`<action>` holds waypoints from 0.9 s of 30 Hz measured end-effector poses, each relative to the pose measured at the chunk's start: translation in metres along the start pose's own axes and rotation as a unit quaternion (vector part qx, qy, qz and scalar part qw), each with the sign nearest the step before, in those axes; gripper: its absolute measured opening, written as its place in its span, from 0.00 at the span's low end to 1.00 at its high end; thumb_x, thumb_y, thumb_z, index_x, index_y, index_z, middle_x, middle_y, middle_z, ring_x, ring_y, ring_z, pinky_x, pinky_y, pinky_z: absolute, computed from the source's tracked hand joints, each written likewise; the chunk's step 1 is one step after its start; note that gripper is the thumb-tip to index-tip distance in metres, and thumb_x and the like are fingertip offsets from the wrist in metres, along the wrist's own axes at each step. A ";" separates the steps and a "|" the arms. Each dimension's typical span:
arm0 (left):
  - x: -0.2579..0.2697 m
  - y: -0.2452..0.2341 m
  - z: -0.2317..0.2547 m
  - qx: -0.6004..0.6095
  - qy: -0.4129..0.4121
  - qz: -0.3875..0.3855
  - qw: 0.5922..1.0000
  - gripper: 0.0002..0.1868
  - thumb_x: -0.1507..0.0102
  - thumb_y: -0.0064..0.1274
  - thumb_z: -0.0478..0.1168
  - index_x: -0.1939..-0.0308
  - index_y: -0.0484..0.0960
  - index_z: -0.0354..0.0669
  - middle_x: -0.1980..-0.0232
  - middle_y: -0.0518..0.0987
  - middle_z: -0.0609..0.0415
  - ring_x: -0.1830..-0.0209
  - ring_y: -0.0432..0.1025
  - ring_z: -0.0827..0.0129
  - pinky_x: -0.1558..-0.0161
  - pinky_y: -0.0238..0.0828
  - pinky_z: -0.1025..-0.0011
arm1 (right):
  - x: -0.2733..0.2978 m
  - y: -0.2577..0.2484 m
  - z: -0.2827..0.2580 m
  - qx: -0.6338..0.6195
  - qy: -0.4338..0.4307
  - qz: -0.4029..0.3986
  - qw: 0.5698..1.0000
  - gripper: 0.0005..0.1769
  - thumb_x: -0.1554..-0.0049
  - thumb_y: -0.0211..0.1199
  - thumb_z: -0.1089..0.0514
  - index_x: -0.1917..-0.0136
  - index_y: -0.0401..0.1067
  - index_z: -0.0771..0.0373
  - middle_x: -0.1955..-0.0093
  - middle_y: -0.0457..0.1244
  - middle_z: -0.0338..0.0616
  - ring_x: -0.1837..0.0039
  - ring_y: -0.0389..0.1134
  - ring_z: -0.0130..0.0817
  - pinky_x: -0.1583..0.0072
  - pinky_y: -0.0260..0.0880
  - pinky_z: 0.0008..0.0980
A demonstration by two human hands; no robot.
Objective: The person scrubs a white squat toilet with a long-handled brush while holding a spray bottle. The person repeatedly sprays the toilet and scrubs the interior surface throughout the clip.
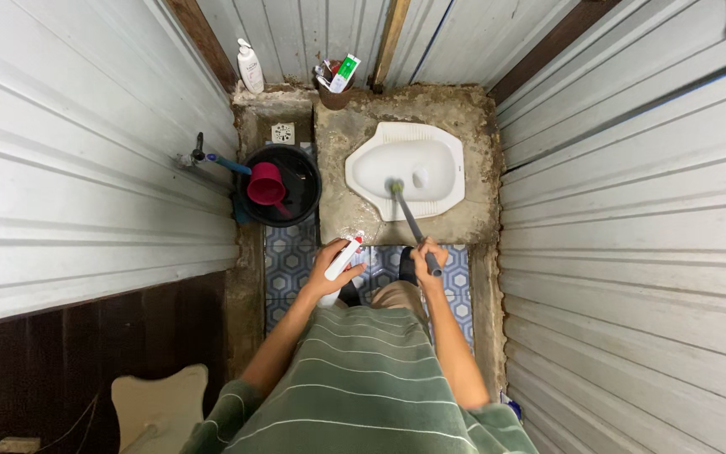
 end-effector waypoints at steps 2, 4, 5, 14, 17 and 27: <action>0.000 0.001 0.003 -0.009 -0.006 0.004 1.000 0.19 0.46 0.69 0.38 0.55 0.82 0.37 0.66 0.75 0.58 0.75 0.71 0.79 0.72 0.66 0.76 | 0.002 0.000 -0.007 0.036 -0.022 -0.071 0.997 0.18 0.57 0.58 0.78 0.77 0.54 0.64 0.73 0.56 0.41 0.66 0.58 0.31 0.60 0.57 0.30; 0.000 0.001 0.005 -0.014 -0.012 0.005 1.000 0.19 0.47 0.69 0.38 0.55 0.83 0.37 0.66 0.75 0.58 0.76 0.71 0.78 0.72 0.66 0.76 | -0.001 0.001 -0.007 0.016 -0.018 -0.018 1.000 0.19 0.55 0.58 0.78 0.75 0.53 0.64 0.72 0.55 0.41 0.65 0.56 0.30 0.59 0.57 0.30; 0.000 0.000 0.004 -0.014 -0.014 0.004 1.000 0.19 0.47 0.69 0.39 0.55 0.83 0.37 0.66 0.76 0.58 0.75 0.71 0.78 0.72 0.67 0.76 | -0.003 0.001 -0.005 0.007 -0.016 0.008 1.000 0.19 0.54 0.59 0.78 0.75 0.53 0.64 0.72 0.54 0.40 0.65 0.56 0.30 0.59 0.57 0.30; 0.005 0.001 0.003 -0.003 -0.032 0.008 0.999 0.19 0.46 0.69 0.39 0.54 0.82 0.36 0.65 0.75 0.57 0.74 0.70 0.78 0.71 0.67 0.76 | -0.008 -0.029 0.027 0.043 0.017 -0.029 0.998 0.18 0.56 0.60 0.77 0.75 0.55 0.64 0.71 0.57 0.41 0.65 0.58 0.30 0.59 0.58 0.31; 0.003 0.003 0.001 -0.013 -0.034 0.004 0.999 0.19 0.47 0.69 0.38 0.55 0.82 0.36 0.65 0.75 0.57 0.75 0.70 0.78 0.72 0.67 0.76 | -0.005 -0.035 0.037 0.029 -0.005 -0.016 0.999 0.16 0.54 0.60 0.74 0.73 0.56 0.64 0.70 0.58 0.41 0.63 0.60 0.29 0.58 0.61 0.31; -0.005 0.015 0.000 -0.004 -0.002 0.032 0.999 0.19 0.46 0.70 0.37 0.53 0.82 0.37 0.68 0.73 0.59 0.75 0.69 0.80 0.71 0.65 0.77 | -0.018 -0.062 -0.004 0.023 -0.022 -0.011 0.999 0.19 0.54 0.62 0.74 0.75 0.55 0.62 0.72 0.57 0.39 0.65 0.57 0.30 0.54 0.59 0.33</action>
Point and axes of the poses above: each hand's wrist, its own x-axis away from the middle knuckle, its own y-axis out of the palm, z = x × y, the point moved 1 cm from there along -x, towards the middle knuckle
